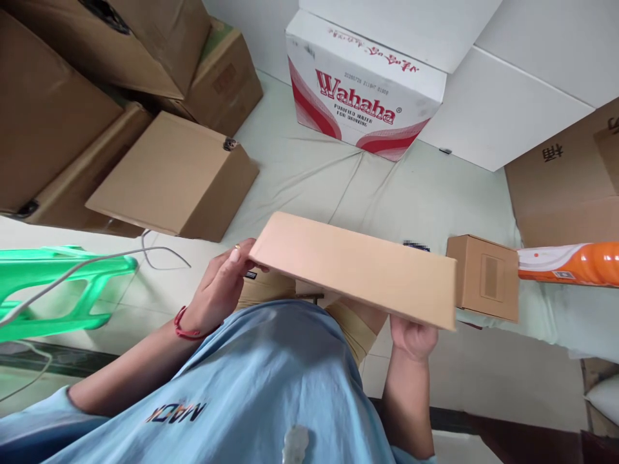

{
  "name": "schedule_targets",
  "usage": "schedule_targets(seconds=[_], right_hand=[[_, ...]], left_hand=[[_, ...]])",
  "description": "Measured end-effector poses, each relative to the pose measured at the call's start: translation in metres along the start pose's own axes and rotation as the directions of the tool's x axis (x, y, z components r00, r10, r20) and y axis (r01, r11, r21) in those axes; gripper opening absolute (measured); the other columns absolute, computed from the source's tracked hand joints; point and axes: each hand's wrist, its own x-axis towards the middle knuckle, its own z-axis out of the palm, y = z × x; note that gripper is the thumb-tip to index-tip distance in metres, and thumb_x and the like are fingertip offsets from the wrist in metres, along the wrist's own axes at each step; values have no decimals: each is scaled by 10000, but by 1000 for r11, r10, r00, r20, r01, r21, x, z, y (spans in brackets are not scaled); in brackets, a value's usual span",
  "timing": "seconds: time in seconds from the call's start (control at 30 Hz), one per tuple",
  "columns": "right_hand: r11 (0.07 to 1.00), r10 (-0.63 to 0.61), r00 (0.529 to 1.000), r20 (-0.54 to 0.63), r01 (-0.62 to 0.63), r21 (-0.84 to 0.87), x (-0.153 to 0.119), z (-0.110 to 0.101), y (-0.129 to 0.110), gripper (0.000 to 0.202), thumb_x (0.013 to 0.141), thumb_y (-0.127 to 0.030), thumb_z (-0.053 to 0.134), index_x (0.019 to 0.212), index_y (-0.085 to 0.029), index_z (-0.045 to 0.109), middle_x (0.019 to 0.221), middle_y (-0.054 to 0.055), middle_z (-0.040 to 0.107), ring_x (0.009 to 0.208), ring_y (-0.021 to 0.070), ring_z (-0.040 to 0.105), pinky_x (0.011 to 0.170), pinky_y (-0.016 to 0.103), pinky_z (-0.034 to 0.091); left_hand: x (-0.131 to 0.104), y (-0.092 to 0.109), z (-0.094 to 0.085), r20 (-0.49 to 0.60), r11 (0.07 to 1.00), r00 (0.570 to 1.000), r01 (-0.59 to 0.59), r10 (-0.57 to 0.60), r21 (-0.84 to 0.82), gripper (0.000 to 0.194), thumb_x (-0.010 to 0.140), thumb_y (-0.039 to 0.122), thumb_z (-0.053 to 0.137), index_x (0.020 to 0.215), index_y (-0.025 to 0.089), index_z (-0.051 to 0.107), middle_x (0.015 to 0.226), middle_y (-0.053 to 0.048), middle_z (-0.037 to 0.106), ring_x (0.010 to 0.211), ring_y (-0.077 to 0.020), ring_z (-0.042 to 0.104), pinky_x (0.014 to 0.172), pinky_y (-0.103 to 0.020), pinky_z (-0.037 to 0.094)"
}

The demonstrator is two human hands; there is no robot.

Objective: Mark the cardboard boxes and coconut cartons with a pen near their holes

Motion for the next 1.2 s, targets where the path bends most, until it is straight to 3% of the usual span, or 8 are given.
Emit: schedule_targets(seconds=[0.1, 0.2, 0.43, 0.67, 0.77, 0.87, 0.97, 1.2], right_hand=[[996, 60, 995, -81, -55, 70, 5, -6, 1, 489, 788, -560, 822, 1199, -295, 817, 1350, 33, 796, 1442, 318, 636, 1217, 540, 511], [993, 91, 989, -117, -81, 84, 4, -13, 4, 461, 810, -570, 816, 1188, -305, 825, 1331, 23, 807, 1411, 311, 658, 1217, 552, 515], [999, 55, 998, -5, -55, 4, -4, -31, 17, 535, 711, -553, 917, 1192, -340, 820, 1225, 16, 845, 1205, 283, 765, 1058, 469, 602], [972, 158, 982, 102, -137, -191, -5, -16, 11, 702, 759, -556, 924, 1385, -314, 717, 1192, 62, 840, 975, 259, 803, 887, 428, 664], [957, 193, 962, 194, -141, -255, -10, -13, 6, 904, 665, -468, 1015, 1481, -354, 641, 1111, 31, 824, 817, 210, 775, 660, 313, 629], [948, 240, 906, 348, -141, -284, -19, -10, -3, 869, 763, -485, 970, 1536, -362, 592, 771, -51, 717, 512, 127, 600, 453, 217, 450], [939, 261, 868, 423, -128, -318, -26, -3, -13, 719, 890, -475, 878, 1536, -355, 586, 600, -104, 576, 368, 87, 410, 376, 205, 320], [918, 276, 897, 345, -139, -372, -20, 11, -19, 636, 907, -617, 816, 1442, -312, 654, 617, -78, 543, 384, 102, 371, 333, 230, 253]], left_hand=[[-1, 12, 4, 147, 988, 977, -155, 152, 10, 565, 1080, 661, 541, 1056, 199, 864, 928, -92, 731, 878, -235, 623, 851, -367, 514], [3, 11, 6, 229, 972, 954, -219, 195, 87, 455, 1056, 580, 650, 1209, 201, 850, 1074, -111, 768, 974, -236, 673, 905, -367, 565], [9, -6, 9, 102, 991, 986, -131, 132, -9, 338, 990, 495, 778, 1216, 245, 800, 1400, -113, 695, 1310, -283, 641, 1022, -360, 588], [17, -23, 5, -3, 963, 992, 120, -125, -242, 460, 877, 607, 845, 1120, 220, 792, 1083, -52, 746, 979, -195, 642, 834, -263, 522], [25, -26, 4, -43, 884, 940, 302, -338, -358, 566, 696, 660, 929, 985, 197, 780, 999, -38, 726, 935, -189, 628, 788, -257, 534], [31, -31, 2, -63, 824, 875, 424, -479, -375, 653, 570, 686, 967, 924, 184, 746, 960, -30, 711, 895, -184, 633, 726, -253, 538], [33, -39, 0, -83, 810, 849, 463, -522, -359, 714, 548, 718, 965, 948, 175, 731, 936, -34, 722, 854, -182, 640, 669, -244, 516], [33, -43, -5, -139, 852, 886, 366, -442, -374, 681, 662, 820, 857, 884, 191, 717, 835, -54, 730, 853, -230, 687, 596, -252, 498]])
